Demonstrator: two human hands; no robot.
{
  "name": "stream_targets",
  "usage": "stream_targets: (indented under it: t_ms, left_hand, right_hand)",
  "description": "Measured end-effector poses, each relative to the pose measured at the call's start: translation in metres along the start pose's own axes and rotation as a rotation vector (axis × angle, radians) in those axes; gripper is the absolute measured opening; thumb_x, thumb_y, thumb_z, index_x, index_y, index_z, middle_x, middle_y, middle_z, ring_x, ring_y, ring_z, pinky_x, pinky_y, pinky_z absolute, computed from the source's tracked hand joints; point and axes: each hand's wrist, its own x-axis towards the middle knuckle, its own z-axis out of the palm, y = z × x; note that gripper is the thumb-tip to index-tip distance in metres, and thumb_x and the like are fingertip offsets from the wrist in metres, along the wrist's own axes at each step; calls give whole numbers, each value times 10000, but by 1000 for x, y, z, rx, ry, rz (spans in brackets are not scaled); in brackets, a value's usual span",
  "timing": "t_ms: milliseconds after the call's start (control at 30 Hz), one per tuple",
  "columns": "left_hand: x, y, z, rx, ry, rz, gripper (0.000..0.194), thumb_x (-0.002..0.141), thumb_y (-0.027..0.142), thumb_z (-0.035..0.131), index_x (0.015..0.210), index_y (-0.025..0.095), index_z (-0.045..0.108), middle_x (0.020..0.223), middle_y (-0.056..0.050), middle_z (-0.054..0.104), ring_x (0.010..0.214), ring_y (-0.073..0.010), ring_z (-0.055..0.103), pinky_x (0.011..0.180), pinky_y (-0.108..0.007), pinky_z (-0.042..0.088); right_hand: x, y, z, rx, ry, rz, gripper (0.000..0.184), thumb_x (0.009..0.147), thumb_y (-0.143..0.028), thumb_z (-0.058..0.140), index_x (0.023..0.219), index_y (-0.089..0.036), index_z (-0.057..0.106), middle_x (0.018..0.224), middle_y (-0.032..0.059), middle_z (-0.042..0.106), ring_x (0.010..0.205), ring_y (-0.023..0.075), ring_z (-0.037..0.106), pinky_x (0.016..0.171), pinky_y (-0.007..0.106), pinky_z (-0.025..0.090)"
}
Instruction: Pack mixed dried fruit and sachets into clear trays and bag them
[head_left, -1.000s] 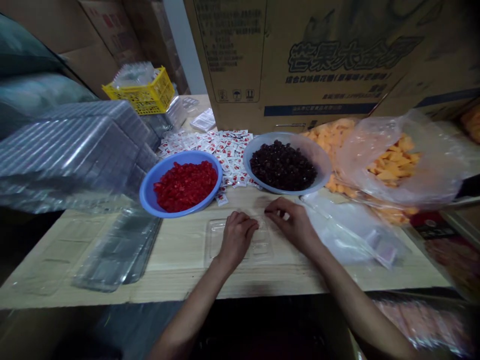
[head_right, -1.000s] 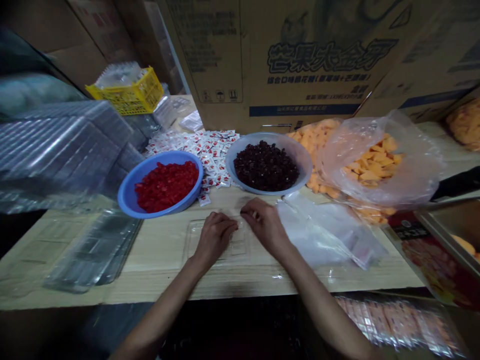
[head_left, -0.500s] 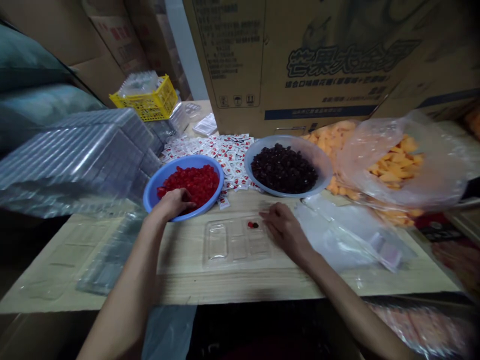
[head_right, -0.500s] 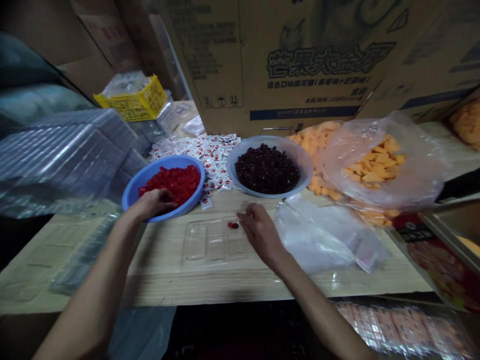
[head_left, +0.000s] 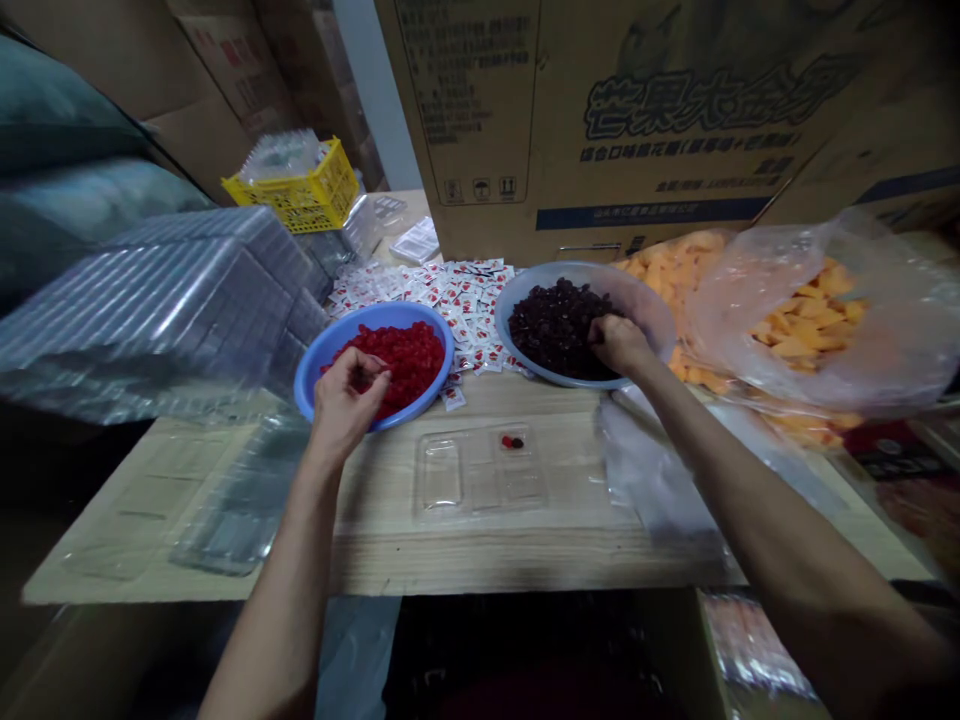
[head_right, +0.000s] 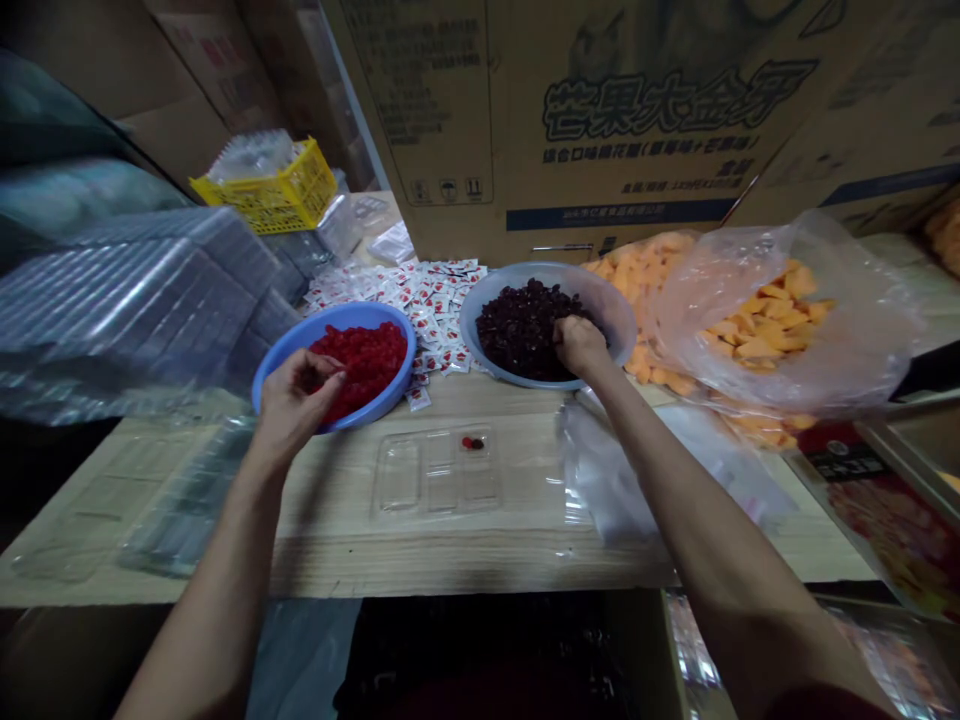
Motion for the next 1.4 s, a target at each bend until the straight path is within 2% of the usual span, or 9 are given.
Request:
stream_targets:
  t_ms: [200,300,467,600,767,867,1033,1233,1400]
  left_hand:
    - [-77,68,50,-265,-320,32,125,920,285,617,1030,226,625,913,-26,701,815,-168,645,743,-281,485]
    - [-101,73,82,-178,-427,79,69,935,238,597,950,229,664,927,-39,715,864,-195,639,786,-324,480]
    - [-116,66,106,-34,-379,210,89,928,247,615,917,213,696,1000,-84,677,1013,-250,568,903,-409,464]
    - [-108,74,84,68,-346,266,167,952,251,564,927,225,726,999,-91,651,1015,-247,549,904,-412,462]
    - [-45,51,19,183,-3,178,164,945,301,558,985,219,694,1043,-89,670,1032,-249,585,969,-407,434]
    - [2,8,-2,380,-145,-18,134,853,325,641,877,205,696,934,-98,688,905,-271,623,865,-391,459]
    - [35,-37,5,456,-481,-164,134,704,351,737,703,229,681,683,-47,664,684,-236,609,659,-314,425]
    - [26,-38,7,358,-361,-88,100,764,294,631,753,219,696,744,-44,683,720,-218,603,698,-311,418]
    - [20,-39,3,12,-112,-179,225,806,398,607,810,180,665,717,-14,634,659,-158,534,657,-277,394]
  right_hand:
    - [-77,-34,-14,420,106,-114,115,789,-214,696,862,-197,608,774,12,648,692,166,589,621,261,452]
    - [-141,-70,0,495,-113,-213,66,905,-244,612,853,-218,645,832,26,688,750,190,618,653,290,457]
    - [-192,-92,43,352,-120,-360,103,900,-137,600,901,-217,663,903,59,683,924,258,590,829,395,451]
    - [-191,-90,61,197,-65,-431,147,878,-104,614,847,-217,704,904,76,644,902,257,548,786,383,439]
    - [-192,-96,52,11,-18,-446,197,896,-107,612,812,-220,748,892,104,633,878,263,525,715,376,405]
    - [-188,-95,30,98,-2,-412,198,947,-143,561,918,-198,749,893,102,643,873,260,546,740,390,426]
    - [-158,-73,-22,247,202,-341,179,967,-226,542,992,-226,719,952,84,684,926,266,609,839,428,476]
    - [-118,-51,-58,263,387,-230,152,952,-283,588,996,-241,728,975,68,717,925,255,657,834,411,500]
    - [-137,-64,-50,369,321,-195,131,944,-315,624,1001,-262,728,980,42,723,901,237,667,860,410,516]
